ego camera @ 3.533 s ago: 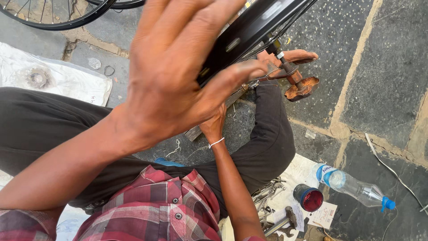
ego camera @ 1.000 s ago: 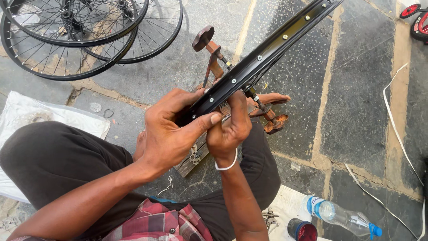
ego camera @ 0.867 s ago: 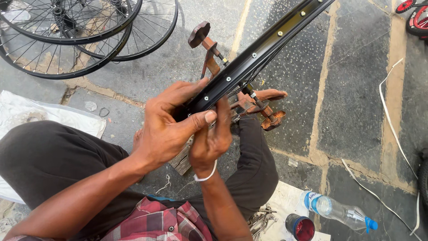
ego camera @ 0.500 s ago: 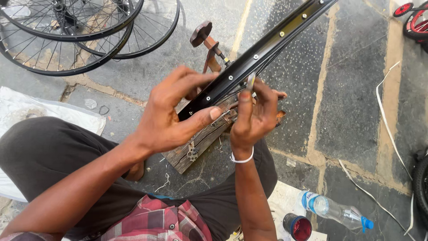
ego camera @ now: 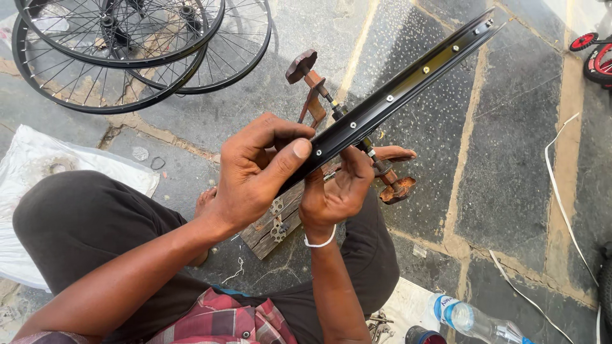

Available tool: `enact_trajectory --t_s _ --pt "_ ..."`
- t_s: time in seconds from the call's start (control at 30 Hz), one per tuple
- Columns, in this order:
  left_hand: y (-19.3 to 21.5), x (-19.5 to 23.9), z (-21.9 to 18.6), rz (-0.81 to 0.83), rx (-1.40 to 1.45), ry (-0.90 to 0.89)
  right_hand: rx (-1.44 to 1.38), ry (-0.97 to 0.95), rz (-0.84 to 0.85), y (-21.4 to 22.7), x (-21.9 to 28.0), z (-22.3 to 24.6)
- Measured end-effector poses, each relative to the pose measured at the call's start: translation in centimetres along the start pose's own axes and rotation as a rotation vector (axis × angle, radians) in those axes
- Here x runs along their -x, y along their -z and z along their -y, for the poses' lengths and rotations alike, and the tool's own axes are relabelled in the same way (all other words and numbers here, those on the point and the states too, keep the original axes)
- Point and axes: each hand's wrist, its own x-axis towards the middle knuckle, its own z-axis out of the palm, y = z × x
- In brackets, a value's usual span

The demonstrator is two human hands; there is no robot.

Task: The person sits on the ground and uses a wrench to tighten the spokes of a bicycle wheel mounted on a wooden stand. They repeatedly rotate the wheel and adjust individual spokes to ensure proper tension and alignment.

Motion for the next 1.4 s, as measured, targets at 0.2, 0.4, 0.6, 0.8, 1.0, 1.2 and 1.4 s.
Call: enact_trajectory --t_s 0.2,0.4,0.6,0.8,1.0,1.2,1.4 --pt "-0.3 -0.2 -0.1 0.007 -0.067 -0.008 0.106 0.076 -0.003 -0.4 -0.1 0.3" --pt "-0.2 -0.4 -0.6 0.040 -0.151 0.013 0.225 0.111 0.058 -0.2 -0.2 0.1" --pt "-0.5 -0.7 -0.7 0.047 -0.253 -0.034 0.180 -0.077 0.123 0.6 -1.9 -0.2" --pt "-0.4 -0.4 -0.1 0.036 -0.316 -0.095 0.022 -0.046 0.073 -0.5 -1.9 1.3" --pt "-0.5 -0.2 0.3 0.052 -0.288 -0.061 0.280 0.166 0.096 -1.5 -0.7 0.9" --pt "-0.8 0.1 0.8 -0.069 -0.084 0.093 -0.084 -0.094 0.067 -0.2 -0.8 -0.5" --pt "-0.5 0.0 0.7 -0.025 -0.206 -0.050 0.095 0.029 -0.003 -0.9 -0.3 0.8"
